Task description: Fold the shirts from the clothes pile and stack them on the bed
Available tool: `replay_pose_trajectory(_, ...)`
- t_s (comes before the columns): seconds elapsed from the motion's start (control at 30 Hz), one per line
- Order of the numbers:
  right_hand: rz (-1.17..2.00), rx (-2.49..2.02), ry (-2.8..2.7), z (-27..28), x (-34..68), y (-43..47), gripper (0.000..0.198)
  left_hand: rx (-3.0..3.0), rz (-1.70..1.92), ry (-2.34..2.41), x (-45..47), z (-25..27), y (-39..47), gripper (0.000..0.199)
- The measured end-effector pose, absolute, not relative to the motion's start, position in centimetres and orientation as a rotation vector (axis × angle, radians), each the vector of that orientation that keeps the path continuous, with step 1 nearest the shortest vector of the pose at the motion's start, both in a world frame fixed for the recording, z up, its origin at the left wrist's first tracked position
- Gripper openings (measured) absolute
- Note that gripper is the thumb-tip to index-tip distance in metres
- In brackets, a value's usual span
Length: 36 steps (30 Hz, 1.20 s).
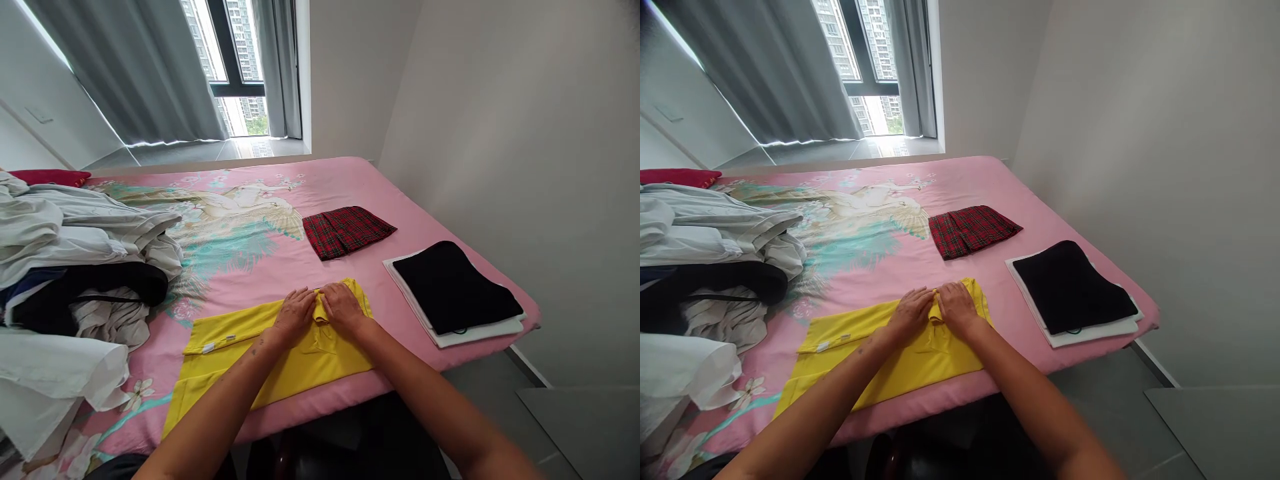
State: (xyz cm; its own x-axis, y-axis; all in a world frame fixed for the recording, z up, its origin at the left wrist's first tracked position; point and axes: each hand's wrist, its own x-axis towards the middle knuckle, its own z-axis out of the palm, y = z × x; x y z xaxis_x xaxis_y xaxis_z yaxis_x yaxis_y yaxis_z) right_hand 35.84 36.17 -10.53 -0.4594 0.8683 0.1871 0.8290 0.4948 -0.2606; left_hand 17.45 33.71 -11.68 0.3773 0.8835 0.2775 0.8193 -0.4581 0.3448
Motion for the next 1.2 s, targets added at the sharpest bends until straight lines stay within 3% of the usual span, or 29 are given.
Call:
replay_pose_trajectory(0.23, 0.306, -1.764, -2.524, -13.0, 39.4, 36.0, 0.065, 2.519, 0.372, 1.603, 16.9, -13.1, 32.3, 0.05)
replay_pose_trajectory(0.47, 0.247, -1.728, -2.471, -14.6, 39.5, 35.5, 0.062, 2.411, 0.33, 1.723, 14.4, -12.0, 29.2, 0.058)
replay_pose_trajectory(0.77, 0.27, -1.71, -2.411, -13.9, 39.1, 35.0, 0.057, 1.756, 0.094, 2.322, -0.4, -10.3, 21.3, 0.071)
replay_pose_trajectory(0.97, 0.127, -1.518, -2.335, -9.8, 32.9, 29.4, 0.046, 1.534, 0.162, 2.366, -4.3, -8.8, 17.5, 0.053)
replay_pose_trajectory(1.2, 0.349, -0.972, -2.486, -9.9, 23.5, 20.9, 0.032, 1.713, 0.399, 2.289, -3.2, -9.7, 13.9, 0.039)
